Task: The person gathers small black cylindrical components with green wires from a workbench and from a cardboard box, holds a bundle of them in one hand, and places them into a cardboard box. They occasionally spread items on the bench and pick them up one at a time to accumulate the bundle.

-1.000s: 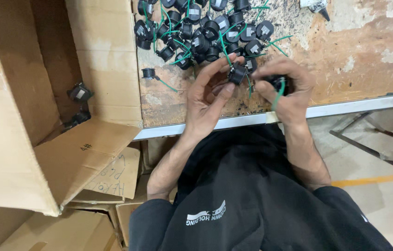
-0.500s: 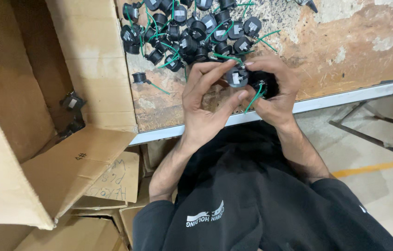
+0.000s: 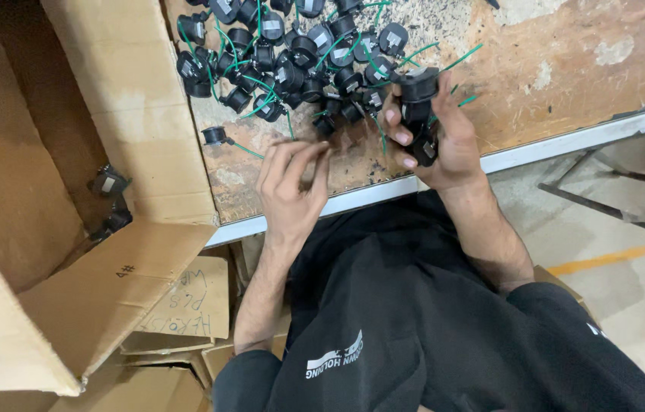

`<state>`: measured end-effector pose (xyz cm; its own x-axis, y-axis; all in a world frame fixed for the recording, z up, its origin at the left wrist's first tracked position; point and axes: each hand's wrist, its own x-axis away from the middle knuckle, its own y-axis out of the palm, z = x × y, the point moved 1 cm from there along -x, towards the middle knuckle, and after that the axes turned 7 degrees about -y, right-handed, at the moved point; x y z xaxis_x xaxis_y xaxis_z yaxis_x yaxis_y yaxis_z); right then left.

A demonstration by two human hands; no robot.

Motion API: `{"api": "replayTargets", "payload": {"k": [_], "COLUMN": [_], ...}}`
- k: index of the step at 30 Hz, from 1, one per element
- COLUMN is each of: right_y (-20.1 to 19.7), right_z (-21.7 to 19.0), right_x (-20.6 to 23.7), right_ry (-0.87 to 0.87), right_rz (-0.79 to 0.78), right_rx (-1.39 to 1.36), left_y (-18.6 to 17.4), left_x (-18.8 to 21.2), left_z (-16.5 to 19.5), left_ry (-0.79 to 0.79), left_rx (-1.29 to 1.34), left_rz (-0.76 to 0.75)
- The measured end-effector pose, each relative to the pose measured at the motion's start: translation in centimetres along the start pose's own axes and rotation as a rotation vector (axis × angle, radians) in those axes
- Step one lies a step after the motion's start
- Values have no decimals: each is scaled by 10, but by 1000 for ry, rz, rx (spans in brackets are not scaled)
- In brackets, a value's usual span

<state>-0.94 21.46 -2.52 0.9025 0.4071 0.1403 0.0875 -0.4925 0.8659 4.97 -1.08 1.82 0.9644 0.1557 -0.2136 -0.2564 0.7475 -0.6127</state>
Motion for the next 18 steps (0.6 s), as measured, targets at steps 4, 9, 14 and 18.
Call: {"api": "replayTargets", "payload": {"k": [4, 9, 14, 18], "right_y": [9, 28, 37, 37], "right_z": [-4, -11, -11, -14], "right_x": [-3, -3, -2, -3], "right_ry": [-6, -152, -354, -760], "right_rz": [54, 45, 268, 27], "right_rx": [66, 214, 589, 1307], "left_y": [8, 22, 29, 29], "left_x": [3, 0, -5, -10], "left_z": [-15, -24, -24, -22], "left_ry": [-13, -39, -16, 4], "left_rx": [-178, -204, -215, -245], "left_rz": [20, -12, 1, 13]}}
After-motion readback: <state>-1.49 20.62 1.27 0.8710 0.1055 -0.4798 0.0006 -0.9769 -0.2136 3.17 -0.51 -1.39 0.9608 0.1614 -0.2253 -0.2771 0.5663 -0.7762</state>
